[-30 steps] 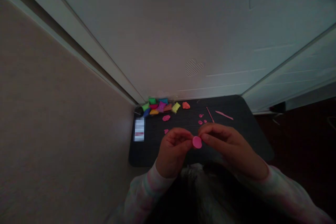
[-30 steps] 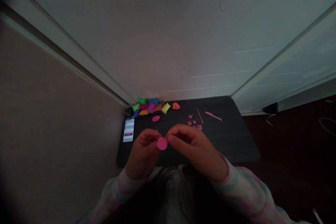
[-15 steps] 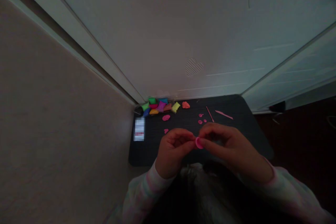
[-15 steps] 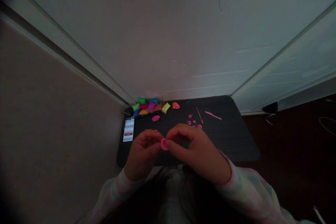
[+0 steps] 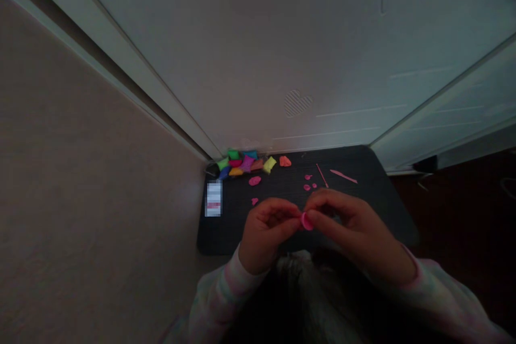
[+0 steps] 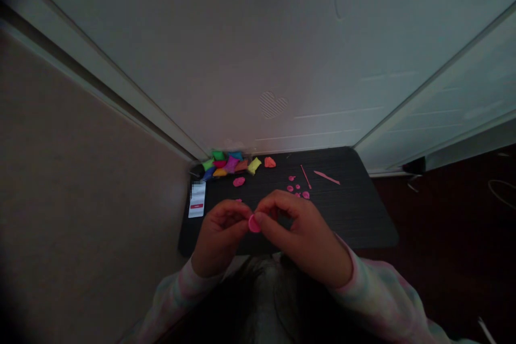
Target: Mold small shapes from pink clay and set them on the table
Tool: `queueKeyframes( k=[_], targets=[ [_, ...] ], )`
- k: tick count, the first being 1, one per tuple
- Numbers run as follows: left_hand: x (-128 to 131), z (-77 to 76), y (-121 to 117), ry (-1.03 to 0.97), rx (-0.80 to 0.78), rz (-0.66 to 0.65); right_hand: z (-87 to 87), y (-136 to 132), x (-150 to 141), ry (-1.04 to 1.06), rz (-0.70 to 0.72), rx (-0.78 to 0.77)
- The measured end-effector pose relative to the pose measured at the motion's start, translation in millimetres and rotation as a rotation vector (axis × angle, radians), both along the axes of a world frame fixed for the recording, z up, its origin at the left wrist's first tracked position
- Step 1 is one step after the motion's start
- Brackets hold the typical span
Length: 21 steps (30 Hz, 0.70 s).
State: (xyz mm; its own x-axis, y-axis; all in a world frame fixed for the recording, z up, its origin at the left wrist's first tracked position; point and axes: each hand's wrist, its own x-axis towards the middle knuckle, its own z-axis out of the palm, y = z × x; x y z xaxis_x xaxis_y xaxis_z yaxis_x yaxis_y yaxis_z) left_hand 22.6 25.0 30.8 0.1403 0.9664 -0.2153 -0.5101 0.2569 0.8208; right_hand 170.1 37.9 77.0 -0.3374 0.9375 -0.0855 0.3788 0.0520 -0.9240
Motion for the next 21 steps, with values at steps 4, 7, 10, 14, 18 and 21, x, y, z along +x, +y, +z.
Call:
queueKeyframes(
  k=[4,7,10,14,18,21],
  targets=[
    [0.7,-1.3,-0.9,-0.058,-0.013,-0.001,0.7,1.1,0.8,0.005,0.019,-0.004],
    [0.6,-2.5,-1.3,-0.044,-0.037,0.001,1.6,2.5,0.4,-0.005,0.050,0.035],
    [0.8,-2.9,-1.2,-0.042,-0.046,-0.017,0.9,3.0,-0.2,-0.019,0.064,0.045],
    [1.8,-2.0,-0.9,-0.078,-0.051,-0.037,-1.2,2.6,0.0,-0.001,0.080,0.025],
    [1.9,-1.7,-1.0,-0.153,-0.096,-0.071,-1.4,2.9,2.7,0.040,0.132,0.027],
    [1.5,-2.3,-1.5,-0.184,-0.150,-0.106,-0.8,4.1,4.8,0.046,0.173,0.018]
  ],
)
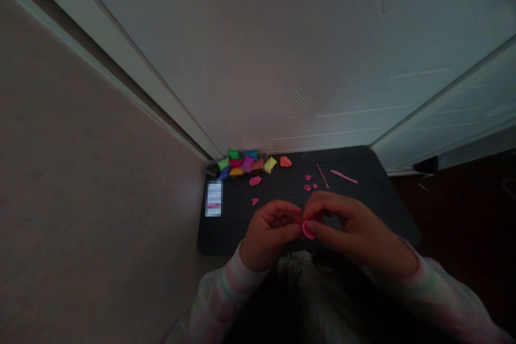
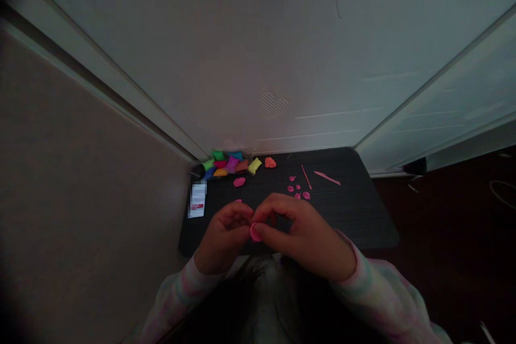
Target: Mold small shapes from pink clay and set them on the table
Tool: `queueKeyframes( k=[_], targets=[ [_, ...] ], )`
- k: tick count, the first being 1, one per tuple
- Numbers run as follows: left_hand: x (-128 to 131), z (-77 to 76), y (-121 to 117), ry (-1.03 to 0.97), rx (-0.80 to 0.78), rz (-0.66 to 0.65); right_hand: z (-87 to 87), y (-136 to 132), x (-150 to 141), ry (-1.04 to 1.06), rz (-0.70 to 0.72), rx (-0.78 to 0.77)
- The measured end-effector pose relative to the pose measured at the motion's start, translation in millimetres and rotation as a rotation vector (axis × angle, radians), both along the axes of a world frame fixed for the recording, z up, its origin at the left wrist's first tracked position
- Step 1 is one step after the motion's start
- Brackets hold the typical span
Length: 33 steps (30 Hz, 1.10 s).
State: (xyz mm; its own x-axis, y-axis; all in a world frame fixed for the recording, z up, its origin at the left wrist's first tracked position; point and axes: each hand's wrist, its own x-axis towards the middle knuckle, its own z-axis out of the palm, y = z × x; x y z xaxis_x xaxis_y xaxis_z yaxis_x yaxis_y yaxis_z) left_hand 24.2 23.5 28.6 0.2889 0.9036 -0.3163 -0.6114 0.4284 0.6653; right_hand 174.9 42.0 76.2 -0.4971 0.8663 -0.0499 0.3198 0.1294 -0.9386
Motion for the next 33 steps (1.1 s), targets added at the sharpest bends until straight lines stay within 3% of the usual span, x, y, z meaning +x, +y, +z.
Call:
queueKeyframes(
  k=[23,33],
  targets=[
    [2.0,-0.7,1.4,-0.123,-0.052,-0.061,-5.7,0.1,2.5,0.085,0.006,-0.046],
    [0.2,-2.9,2.8,-0.082,0.011,0.002,-6.9,1.2,1.1,-0.006,-0.031,0.015]
  ],
)
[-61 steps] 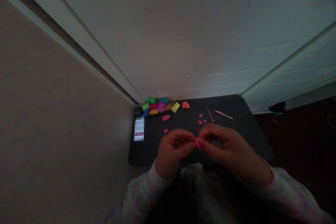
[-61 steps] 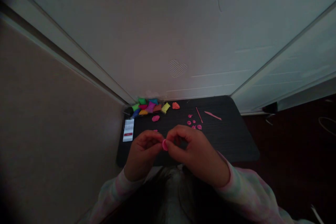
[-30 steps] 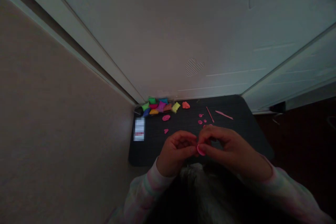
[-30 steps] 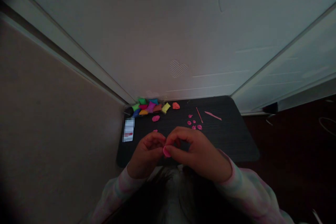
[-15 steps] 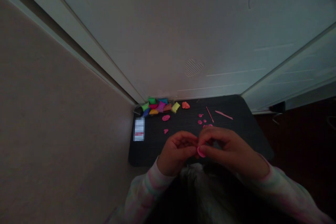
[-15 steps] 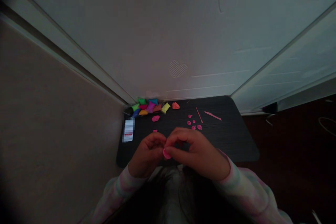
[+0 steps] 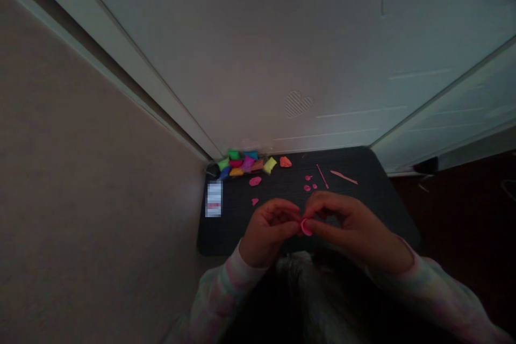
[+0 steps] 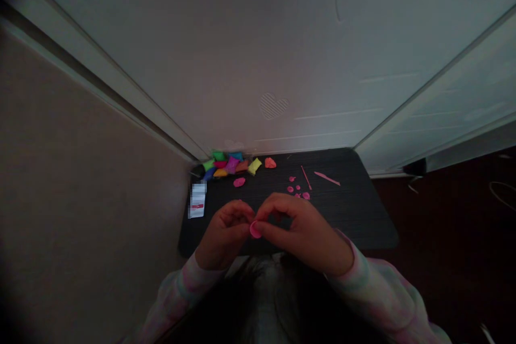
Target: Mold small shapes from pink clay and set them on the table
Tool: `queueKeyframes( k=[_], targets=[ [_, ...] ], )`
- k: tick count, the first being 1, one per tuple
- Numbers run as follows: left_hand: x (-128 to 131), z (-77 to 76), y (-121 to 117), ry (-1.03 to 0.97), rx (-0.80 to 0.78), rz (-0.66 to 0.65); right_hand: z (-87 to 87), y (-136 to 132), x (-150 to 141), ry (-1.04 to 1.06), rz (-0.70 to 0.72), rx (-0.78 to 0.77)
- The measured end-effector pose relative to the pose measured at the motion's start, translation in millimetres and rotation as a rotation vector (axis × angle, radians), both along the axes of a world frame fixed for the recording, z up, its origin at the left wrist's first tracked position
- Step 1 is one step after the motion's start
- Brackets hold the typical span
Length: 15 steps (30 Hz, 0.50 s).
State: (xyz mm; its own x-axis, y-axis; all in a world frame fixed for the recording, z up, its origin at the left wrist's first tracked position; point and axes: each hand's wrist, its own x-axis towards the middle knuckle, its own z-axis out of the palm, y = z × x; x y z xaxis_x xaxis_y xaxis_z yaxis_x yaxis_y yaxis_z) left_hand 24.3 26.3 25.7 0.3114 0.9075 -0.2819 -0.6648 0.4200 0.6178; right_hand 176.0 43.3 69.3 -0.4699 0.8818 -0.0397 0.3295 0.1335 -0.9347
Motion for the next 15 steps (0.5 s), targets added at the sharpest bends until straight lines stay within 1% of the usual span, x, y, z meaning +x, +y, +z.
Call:
queueKeyframes(
  k=[3,10,15],
  targets=[
    [-0.3,0.5,-0.1,0.014,0.003,-0.001,0.4,0.4,0.3,-0.005,0.016,0.025],
    [-1.0,2.6,2.1,0.006,-0.001,-0.007,1.0,0.6,-2.2,0.008,-0.006,0.053],
    [-2.5,2.5,2.8,-0.030,-0.004,0.014,-7.2,-1.8,1.4,0.067,-0.100,0.011]
  ],
)
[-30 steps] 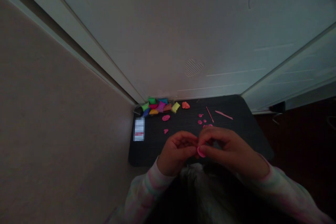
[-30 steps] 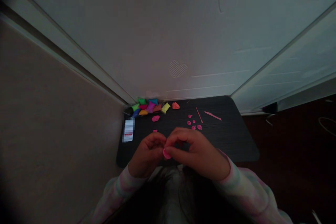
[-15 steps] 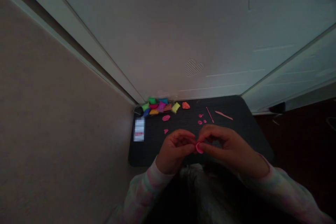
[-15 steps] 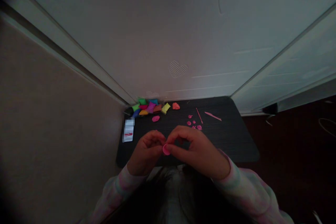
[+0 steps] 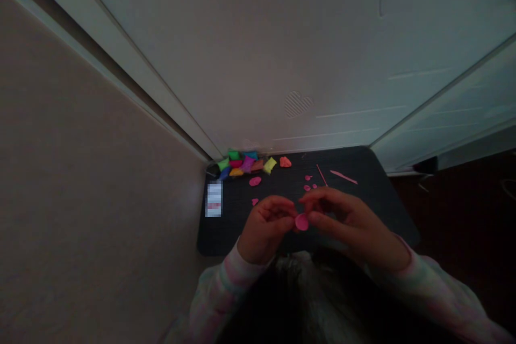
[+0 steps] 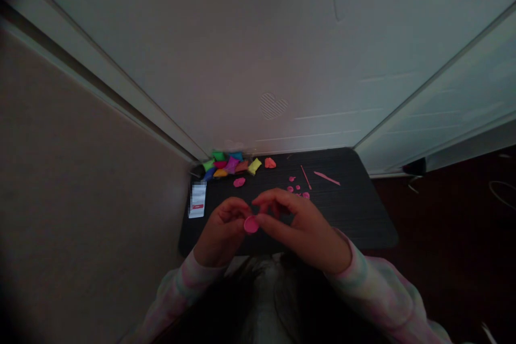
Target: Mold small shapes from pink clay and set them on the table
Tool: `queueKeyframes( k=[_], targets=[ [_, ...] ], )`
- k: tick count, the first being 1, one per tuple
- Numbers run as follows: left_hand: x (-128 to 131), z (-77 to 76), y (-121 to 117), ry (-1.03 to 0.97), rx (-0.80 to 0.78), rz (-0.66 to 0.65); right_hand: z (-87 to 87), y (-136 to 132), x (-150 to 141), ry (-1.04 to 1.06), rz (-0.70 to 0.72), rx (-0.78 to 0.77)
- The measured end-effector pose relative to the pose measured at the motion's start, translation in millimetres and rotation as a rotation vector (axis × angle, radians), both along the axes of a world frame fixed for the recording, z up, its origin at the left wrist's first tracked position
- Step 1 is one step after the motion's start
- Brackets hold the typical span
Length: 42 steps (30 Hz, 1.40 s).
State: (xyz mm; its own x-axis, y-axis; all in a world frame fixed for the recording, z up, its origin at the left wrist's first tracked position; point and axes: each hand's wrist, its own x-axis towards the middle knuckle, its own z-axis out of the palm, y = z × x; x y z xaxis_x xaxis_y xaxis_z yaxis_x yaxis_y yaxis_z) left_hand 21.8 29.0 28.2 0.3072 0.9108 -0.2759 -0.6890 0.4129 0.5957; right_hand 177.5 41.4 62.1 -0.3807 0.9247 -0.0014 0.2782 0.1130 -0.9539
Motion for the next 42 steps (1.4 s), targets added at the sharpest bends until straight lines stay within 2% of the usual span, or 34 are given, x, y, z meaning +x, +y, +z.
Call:
queueKeyframes(
  k=[4,13,19,30,33,37,40,42],
  targets=[
    [-1,-0.8,1,-0.022,-0.008,0.053,-3.4,-2,4,0.043,-0.080,0.079],
    [2,4.1,1,-0.028,-0.060,0.136,-5.7,-7,-5,-0.044,0.003,0.554],
    [5,4.4,2,0.003,-0.044,0.163,-9.9,-6,-13,-0.128,-0.060,0.656],
    [7,1.5,2,0.126,-0.030,0.236,-15.0,-8,-17,-0.180,-0.171,0.676],
    [6,1.7,-1,0.351,0.068,0.308,-15.6,-8,-17,-0.148,-0.202,0.612],
    [3,4.9,-6,0.688,0.281,0.426,-17.3,-8,-17,-0.064,-0.194,0.491],
    [3,6.3,-9,0.830,0.422,0.481,-18.8,-8,-19,0.003,-0.201,0.428],
    [3,6.1,-10,0.854,0.477,0.492,-20.0,-9,-20,0.020,-0.226,0.406]
  ],
)
